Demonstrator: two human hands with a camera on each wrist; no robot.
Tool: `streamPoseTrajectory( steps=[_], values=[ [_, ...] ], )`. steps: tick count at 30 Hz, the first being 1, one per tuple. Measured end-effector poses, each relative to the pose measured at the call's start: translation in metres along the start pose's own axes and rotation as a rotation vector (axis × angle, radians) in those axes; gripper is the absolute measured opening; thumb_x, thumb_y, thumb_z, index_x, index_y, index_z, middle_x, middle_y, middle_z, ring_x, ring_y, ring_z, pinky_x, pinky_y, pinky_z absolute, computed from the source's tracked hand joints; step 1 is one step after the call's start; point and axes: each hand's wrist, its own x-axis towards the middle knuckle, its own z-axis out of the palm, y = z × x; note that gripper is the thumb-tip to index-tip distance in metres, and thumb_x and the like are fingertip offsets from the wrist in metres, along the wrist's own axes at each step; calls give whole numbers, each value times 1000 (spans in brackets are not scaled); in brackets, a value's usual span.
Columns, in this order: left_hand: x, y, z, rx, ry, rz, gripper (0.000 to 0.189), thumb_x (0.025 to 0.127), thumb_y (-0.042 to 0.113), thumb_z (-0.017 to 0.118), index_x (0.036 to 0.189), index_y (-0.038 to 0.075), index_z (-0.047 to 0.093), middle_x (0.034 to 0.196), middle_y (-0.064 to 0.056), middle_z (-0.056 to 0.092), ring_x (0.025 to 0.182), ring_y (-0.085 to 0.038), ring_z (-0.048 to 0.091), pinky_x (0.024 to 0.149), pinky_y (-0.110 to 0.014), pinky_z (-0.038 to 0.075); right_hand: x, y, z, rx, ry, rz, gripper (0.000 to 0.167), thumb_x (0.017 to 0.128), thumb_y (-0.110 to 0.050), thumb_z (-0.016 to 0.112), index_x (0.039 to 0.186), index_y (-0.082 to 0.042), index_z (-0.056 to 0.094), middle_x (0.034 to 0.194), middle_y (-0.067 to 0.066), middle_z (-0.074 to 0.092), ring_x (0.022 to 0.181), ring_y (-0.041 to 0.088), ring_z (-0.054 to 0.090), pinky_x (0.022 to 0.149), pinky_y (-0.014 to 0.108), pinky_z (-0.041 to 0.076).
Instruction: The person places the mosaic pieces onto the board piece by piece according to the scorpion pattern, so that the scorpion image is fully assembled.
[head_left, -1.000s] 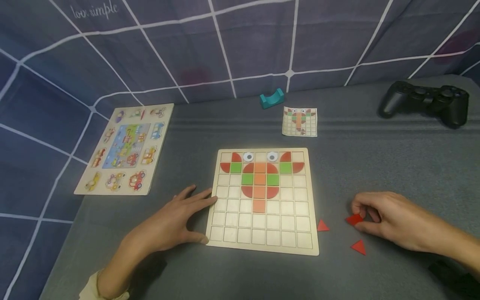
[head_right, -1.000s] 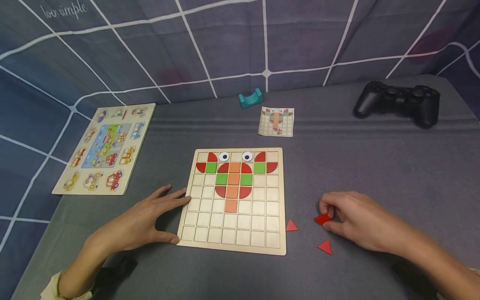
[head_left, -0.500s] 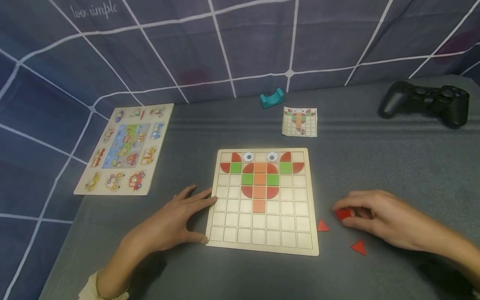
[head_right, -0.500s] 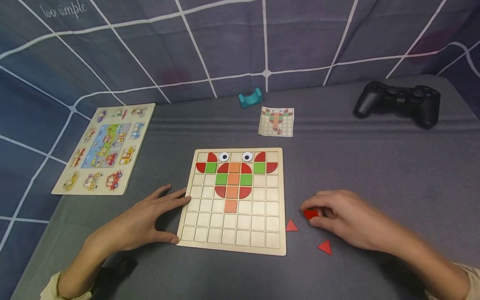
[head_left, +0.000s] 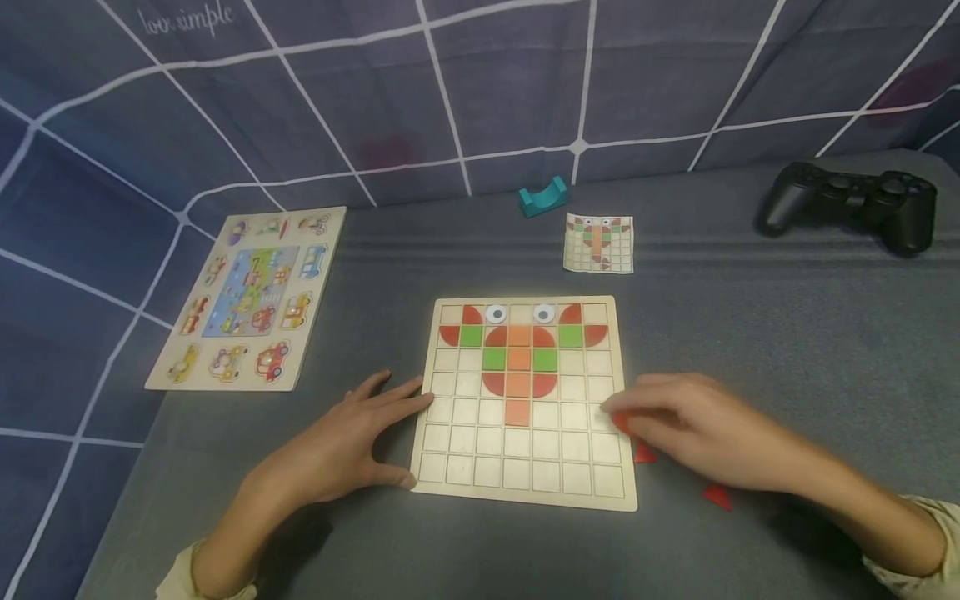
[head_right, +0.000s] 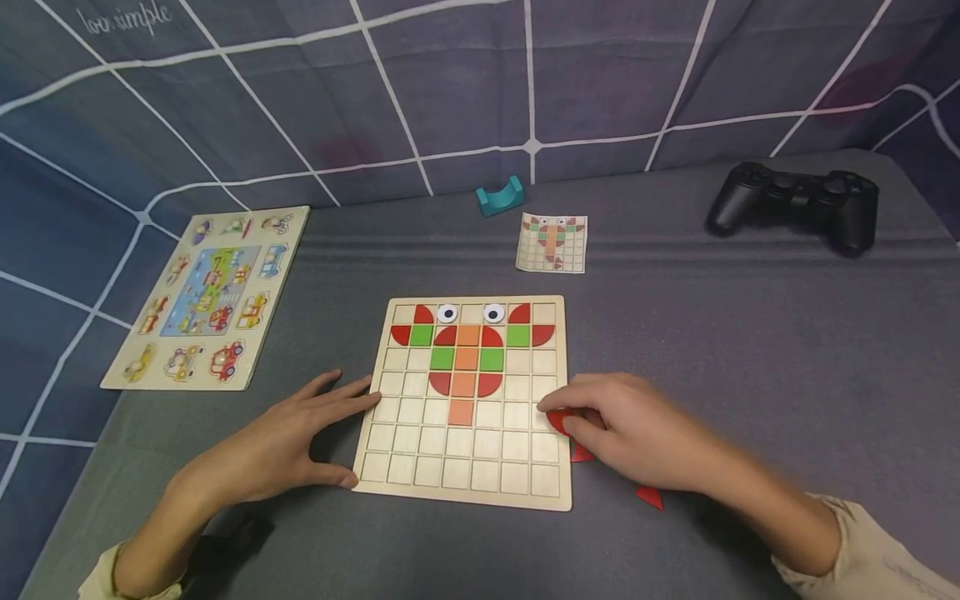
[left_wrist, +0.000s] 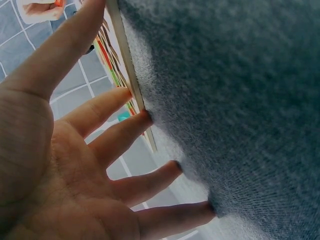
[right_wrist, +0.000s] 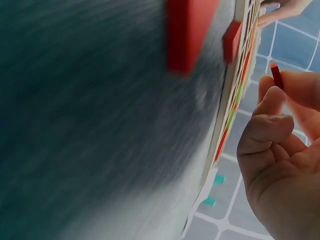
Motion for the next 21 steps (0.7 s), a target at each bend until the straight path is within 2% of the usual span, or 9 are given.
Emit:
streamPoseTrajectory(
  steps=[4, 8, 14, 21],
  values=[
    [0, 0, 0, -3, 1, 2, 91, 72, 44, 86, 150, 23, 45, 159, -1, 31, 144, -46, 18, 103, -74, 22, 12, -10, 9, 14, -24, 34, 19, 92, -17, 71, 110, -22, 75, 107, -14, 67, 89, 5, 60, 76, 28, 52],
    [0, -1, 0, -2, 0, 1, 91, 71, 44, 86, 150, 22, 45, 159, -2, 31, 144, -46, 17, 104, -74, 22, 25, -19, 21, 24, -66, 23, 19, 92, -13, 70, 109, -18, 74, 102, -14, 68, 87, 6, 60, 78, 30, 53],
    [1, -1, 1, -6, -4, -2, 92, 71, 43, 87, 150, 23, 45, 159, -1, 29, 145, -45, 16, 105, -73, 21, 44, -33, 41, 41, -105, -19, 15, 91, -6, 69, 95, -19, 73, 86, -17, 65, 76, 4, 58, 70, 27, 51],
    [0, -1, -1, 3, -3, 1, 91, 72, 44, 86, 150, 23, 45, 159, -2, 30, 144, -46, 17, 103, -75, 21, 60, -41, 54, 36, -91, 2, 14, 89, -5, 68, 88, -18, 73, 75, -16, 62, 67, 2, 54, 64, 25, 48]
  ],
)
